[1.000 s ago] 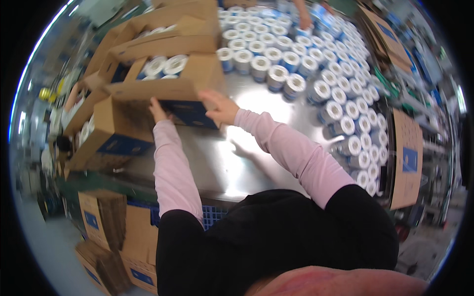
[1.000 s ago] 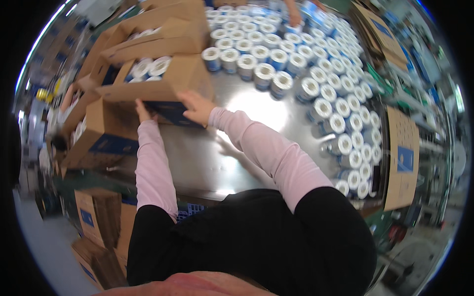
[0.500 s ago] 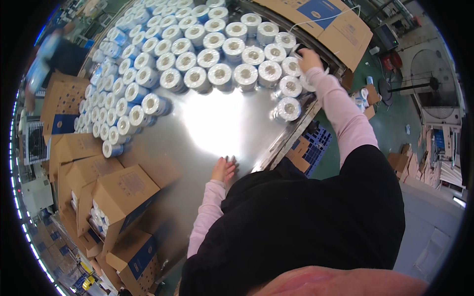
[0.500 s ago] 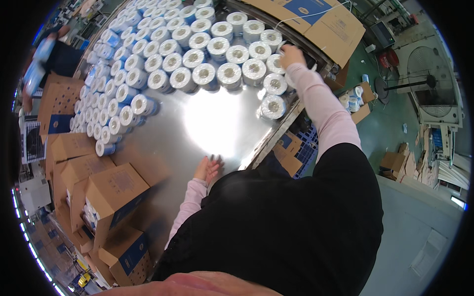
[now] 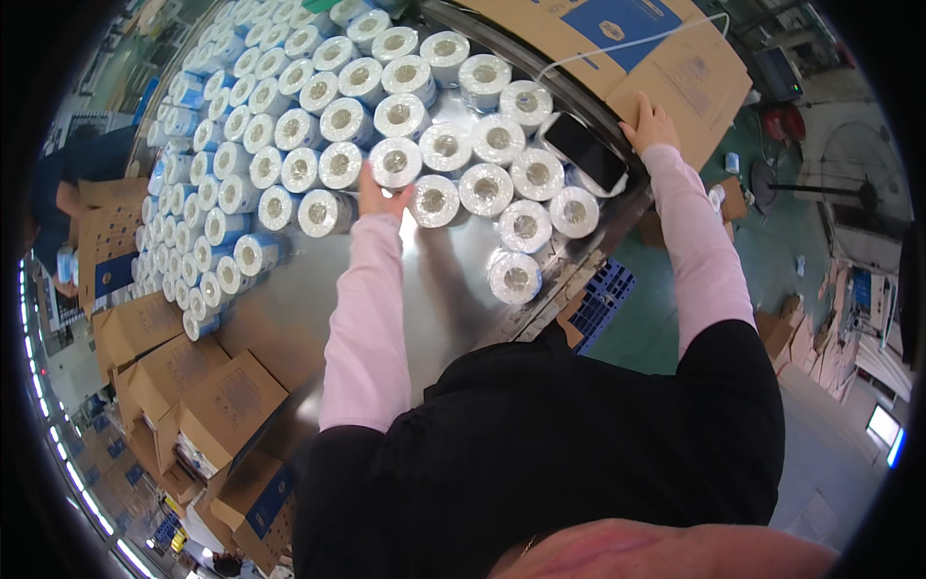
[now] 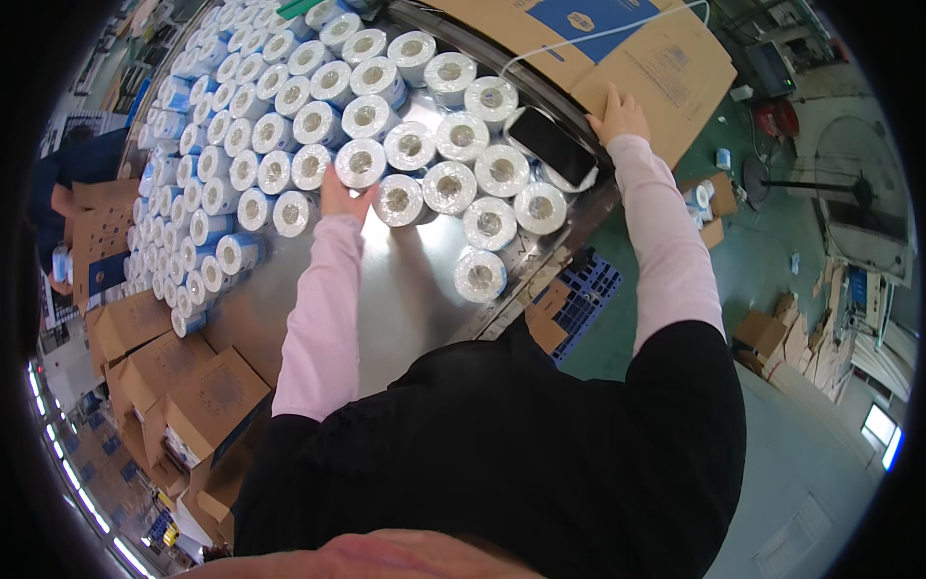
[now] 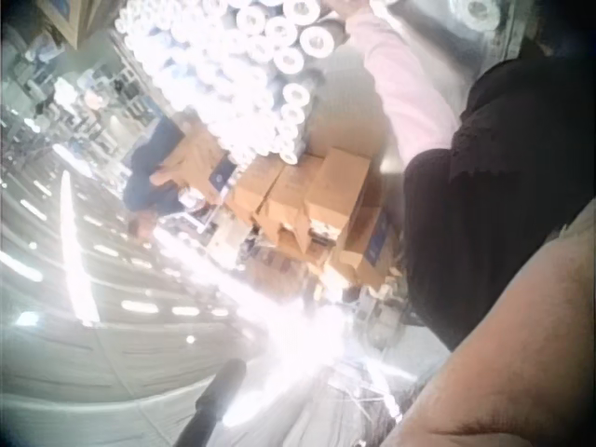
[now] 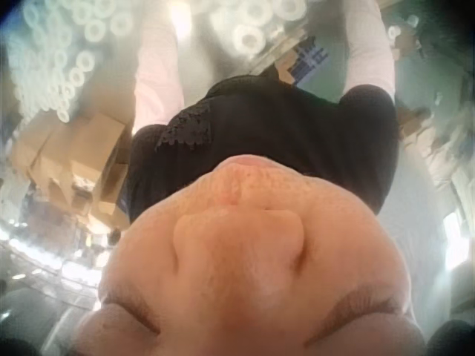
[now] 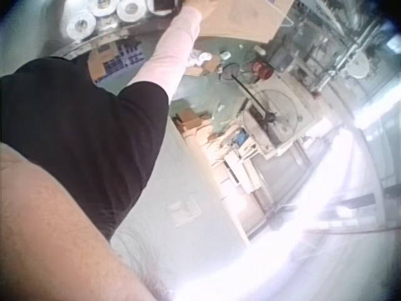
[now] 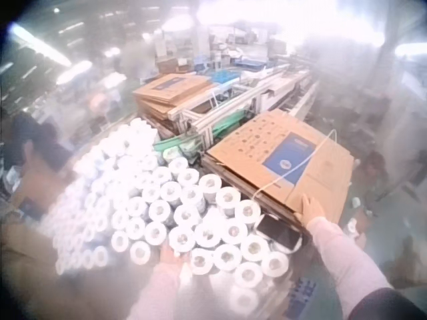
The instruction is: The person packs rolls of tape into cardboard boxes, repeating the process for multiple boxes.
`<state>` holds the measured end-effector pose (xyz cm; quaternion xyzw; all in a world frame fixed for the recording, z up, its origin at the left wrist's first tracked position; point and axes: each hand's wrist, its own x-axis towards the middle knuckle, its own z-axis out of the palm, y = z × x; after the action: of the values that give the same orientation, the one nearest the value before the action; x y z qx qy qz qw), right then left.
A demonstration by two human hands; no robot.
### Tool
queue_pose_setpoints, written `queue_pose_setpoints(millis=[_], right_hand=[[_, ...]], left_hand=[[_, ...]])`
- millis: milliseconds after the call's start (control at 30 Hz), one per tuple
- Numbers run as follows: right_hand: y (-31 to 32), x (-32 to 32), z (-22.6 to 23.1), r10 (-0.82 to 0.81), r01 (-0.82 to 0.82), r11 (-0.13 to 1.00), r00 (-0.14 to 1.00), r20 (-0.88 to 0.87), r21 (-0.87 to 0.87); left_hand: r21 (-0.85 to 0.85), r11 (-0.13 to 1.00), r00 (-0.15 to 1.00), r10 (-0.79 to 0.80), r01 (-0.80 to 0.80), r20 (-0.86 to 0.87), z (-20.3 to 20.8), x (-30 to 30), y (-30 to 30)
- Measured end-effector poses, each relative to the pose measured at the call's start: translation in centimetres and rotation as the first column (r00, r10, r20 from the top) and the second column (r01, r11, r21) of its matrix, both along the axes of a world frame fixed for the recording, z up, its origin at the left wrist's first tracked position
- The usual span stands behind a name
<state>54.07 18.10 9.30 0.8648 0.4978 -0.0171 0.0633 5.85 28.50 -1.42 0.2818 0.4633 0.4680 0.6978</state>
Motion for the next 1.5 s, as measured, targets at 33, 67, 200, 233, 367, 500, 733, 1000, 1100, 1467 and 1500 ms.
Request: queue_pose_setpoints(millis=[33, 67, 200, 233, 367, 500, 733, 1000, 1100, 1467, 1500], right_hand=[[0.3, 0.8, -0.6, 0.042, -0.042, 0.999, 0.999, 0.027, -0.001], [0.2, 1.5, -0.8, 0.087, -0.086, 0.996, 0.995, 0.057, -0.033], [-0.7, 3.9, 2.3, 0.219, -0.217, 0.976, 0.949, 0.227, -0.035], [-0.7, 3.6, 5.1, 0.274, -0.295, 0.955, 0.918, 0.288, 0.032], [-0.8, -3.4, 22.0, 0.356, -0.457, 0.837, 0.872, 0.336, 0.3], [-5.7, -9.0, 32.5, 0.648, -0.687, 0.591, 0.716, 0.259, 0.422], [-13.9, -17.1, 41.8, 0.766, -0.746, 0.527, 0.625, 0.153, 0.406], [-14.8, -32.4, 43.9, 0.935, -0.806, 0.352, 0.276, -0.224, 0.476], [-14.9, -40.1, 40.1, 0.884, -0.926, 0.22, 0.057, -0.463, 0.306], [-11.1, -43.7, 28.9, 0.034, -0.893, 0.374, -0.256, -0.966, 0.25], [-11.6, -43.3, 29.2, 0.268, -0.903, 0.307, -0.222, -0.938, 0.301]], left_hand=[[-0.076, 0.996, 0.998, 0.055, -0.055, 0.005, 0.2, 1.7, 0.0], [-0.146, 0.983, 0.993, 0.118, -0.116, 0.002, 0.9, 3.2, 0.0], [-0.369, 0.926, 0.995, -0.043, 0.075, 0.094, 4.0, 1.3, -4.9], [-0.332, 0.936, 0.986, -0.149, 0.118, -0.07, 4.6, 0.2, -6.5], [-0.548, 0.836, 0.949, -0.187, 0.018, -0.254, 0.1, -9.8, -15.6], [-0.622, 0.774, 0.966, -0.057, -0.117, -0.253, 0.9, -14.9, -23.5], [-0.495, 0.85, 0.971, 0.075, -0.181, -0.228, 5.7, -23.6, -28.6], [0.352, 0.673, 0.641, 0.735, -0.65, -0.222, 25.4, -31.2, -26.0], [0.482, 0.478, 0.497, 0.862, -0.734, -0.099, 33.5, -34.7, -25.0], [0.4, 0.662, 0.69, 0.717, -0.634, -0.095, 34.3, -39.9, -29.6], [0.412, 0.683, 0.725, 0.685, -0.603, -0.074, 34.1, -39.8, -30.1]])
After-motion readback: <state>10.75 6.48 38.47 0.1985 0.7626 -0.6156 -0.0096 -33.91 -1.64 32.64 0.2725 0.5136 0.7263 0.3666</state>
